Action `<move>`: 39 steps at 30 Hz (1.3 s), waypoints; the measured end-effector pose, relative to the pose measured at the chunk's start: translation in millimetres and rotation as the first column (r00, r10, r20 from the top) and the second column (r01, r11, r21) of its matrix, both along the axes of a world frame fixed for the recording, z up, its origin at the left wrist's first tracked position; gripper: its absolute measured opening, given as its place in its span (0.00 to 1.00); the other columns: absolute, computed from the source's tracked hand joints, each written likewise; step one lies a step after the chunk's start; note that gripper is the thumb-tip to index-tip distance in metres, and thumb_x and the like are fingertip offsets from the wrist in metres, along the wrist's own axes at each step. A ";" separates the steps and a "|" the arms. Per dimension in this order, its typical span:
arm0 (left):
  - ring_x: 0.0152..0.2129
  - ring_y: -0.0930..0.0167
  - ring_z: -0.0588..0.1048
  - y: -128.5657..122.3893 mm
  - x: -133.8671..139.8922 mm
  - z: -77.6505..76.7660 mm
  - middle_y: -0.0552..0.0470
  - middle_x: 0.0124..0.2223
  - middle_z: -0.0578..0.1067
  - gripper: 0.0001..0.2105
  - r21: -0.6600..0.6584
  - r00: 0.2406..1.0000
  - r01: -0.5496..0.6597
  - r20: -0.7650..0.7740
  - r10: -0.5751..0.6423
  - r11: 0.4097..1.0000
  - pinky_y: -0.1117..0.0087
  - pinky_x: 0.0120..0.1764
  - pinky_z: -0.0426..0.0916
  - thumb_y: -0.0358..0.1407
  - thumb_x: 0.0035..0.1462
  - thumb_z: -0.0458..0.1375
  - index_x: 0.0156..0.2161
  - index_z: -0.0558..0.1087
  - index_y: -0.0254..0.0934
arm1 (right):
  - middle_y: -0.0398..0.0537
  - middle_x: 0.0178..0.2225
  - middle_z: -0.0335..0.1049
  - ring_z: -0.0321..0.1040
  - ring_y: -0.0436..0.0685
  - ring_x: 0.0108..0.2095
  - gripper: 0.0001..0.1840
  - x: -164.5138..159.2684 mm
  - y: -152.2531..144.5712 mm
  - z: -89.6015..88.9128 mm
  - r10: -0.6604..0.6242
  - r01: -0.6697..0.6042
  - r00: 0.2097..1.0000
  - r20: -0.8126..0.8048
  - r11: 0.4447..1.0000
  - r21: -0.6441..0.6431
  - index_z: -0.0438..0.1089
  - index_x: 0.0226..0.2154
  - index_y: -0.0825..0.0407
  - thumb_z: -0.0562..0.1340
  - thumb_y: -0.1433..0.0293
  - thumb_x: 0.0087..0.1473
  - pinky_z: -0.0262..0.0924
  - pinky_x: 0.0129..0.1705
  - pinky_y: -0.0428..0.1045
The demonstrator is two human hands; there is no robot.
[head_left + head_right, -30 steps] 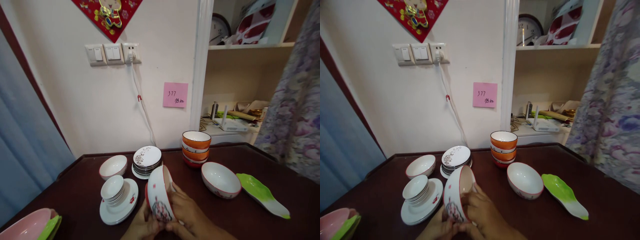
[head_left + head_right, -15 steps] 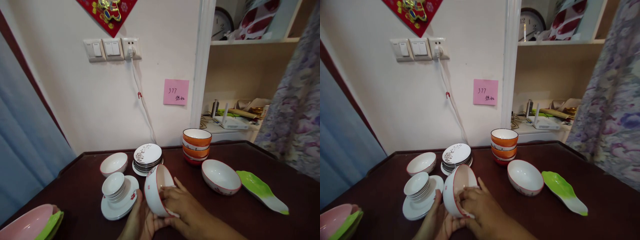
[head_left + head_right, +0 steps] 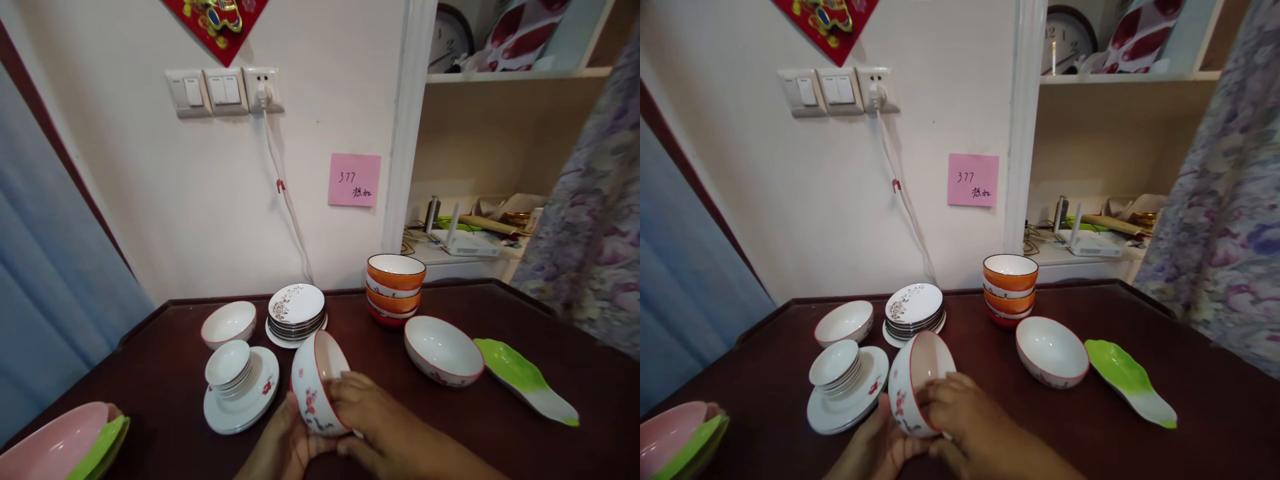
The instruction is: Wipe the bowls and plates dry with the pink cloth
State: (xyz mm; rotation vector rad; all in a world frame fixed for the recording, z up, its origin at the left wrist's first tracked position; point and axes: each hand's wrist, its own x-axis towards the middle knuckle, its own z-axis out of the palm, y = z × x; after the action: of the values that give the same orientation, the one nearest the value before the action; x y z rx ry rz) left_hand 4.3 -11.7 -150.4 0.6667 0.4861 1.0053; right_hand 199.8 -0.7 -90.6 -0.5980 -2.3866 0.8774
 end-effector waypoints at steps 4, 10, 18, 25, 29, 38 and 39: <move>0.37 0.58 0.77 2.0 0.2 6.4 0.35 0.44 0.78 0.32 0.004 0.996 0.085 -0.018 -0.085 0.996 0.55 0.44 0.67 0.58 0.55 0.50 0.52 0.73 0.32 | 0.46 0.53 0.68 0.57 0.58 0.60 0.16 9.3 0.6 7.0 -0.065 0.065 0.994 0.082 0.998 0.009 0.71 0.47 0.43 0.59 0.73 0.56 0.30 0.66 0.60; 0.54 0.56 0.67 -8.2 5.8 14.1 0.45 0.58 0.70 0.40 0.091 0.993 -0.072 -0.083 0.079 0.993 0.58 0.52 0.61 0.33 0.38 0.72 0.59 0.65 0.49 | 0.50 0.43 0.70 0.67 0.58 0.42 0.19 -6.0 -5.1 -11.3 -0.124 0.055 0.945 -0.303 0.972 -0.229 0.71 0.46 0.51 0.56 0.58 0.60 0.63 0.46 0.51; 0.42 0.58 0.76 -0.3 1.8 5.1 0.38 0.45 0.78 0.27 -0.016 1.000 0.019 0.014 -0.019 1.000 0.57 0.44 0.67 0.54 0.57 0.52 0.52 0.72 0.34 | 0.52 0.56 0.66 0.55 0.62 0.61 0.20 0.6 -1.9 1.2 -0.056 0.048 0.991 0.122 0.997 0.064 0.68 0.52 0.47 0.61 0.70 0.55 0.37 0.65 0.61; 0.49 0.58 0.71 -5.3 7.2 16.9 0.42 0.55 0.72 0.32 0.105 0.994 0.003 -0.109 0.009 0.995 0.59 0.48 0.64 0.42 0.44 0.69 0.56 0.69 0.43 | 0.50 0.47 0.70 0.66 0.57 0.49 0.13 4.3 -4.2 -3.1 -0.146 0.145 0.988 -0.059 0.989 -0.022 0.71 0.45 0.49 0.55 0.64 0.62 0.49 0.61 0.57; 0.52 0.56 0.69 -11.0 7.4 17.8 0.45 0.55 0.73 0.41 0.079 0.995 -0.068 -0.063 0.073 0.994 0.57 0.52 0.62 0.34 0.39 0.71 0.61 0.62 0.49 | 0.50 0.37 0.70 0.68 0.56 0.37 0.23 -5.3 -6.3 -7.1 -0.075 0.044 0.974 -0.216 0.988 -0.146 0.72 0.38 0.54 0.53 0.53 0.61 0.64 0.42 0.49; 0.47 0.53 0.74 3.2 1.4 8.1 0.32 0.48 0.76 0.36 -0.055 0.990 0.139 0.043 -0.137 0.989 0.52 0.47 0.66 0.59 0.56 0.45 0.53 0.71 0.29 | 0.46 0.50 0.71 0.63 0.57 0.54 0.15 12.9 -5.3 12.2 -0.120 0.103 0.982 0.147 0.988 0.116 0.70 0.47 0.44 0.60 0.71 0.58 0.24 0.66 0.63; 0.48 0.53 0.73 2.6 1.6 8.6 0.33 0.51 0.75 0.33 0.000 0.990 0.140 0.019 -0.140 0.990 0.53 0.48 0.66 0.57 0.55 0.50 0.53 0.71 0.30 | 0.46 0.48 0.72 0.66 0.57 0.51 0.13 12.0 -6.5 10.2 -0.143 0.132 0.982 0.122 0.986 0.098 0.70 0.46 0.46 0.59 0.70 0.58 0.29 0.66 0.62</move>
State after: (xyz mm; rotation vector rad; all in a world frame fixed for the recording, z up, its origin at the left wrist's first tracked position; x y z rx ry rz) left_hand 5.9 -9.1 -141.8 0.6801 0.4176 0.8779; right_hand 211.7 -7.3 -80.4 -0.7948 -2.4496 0.6877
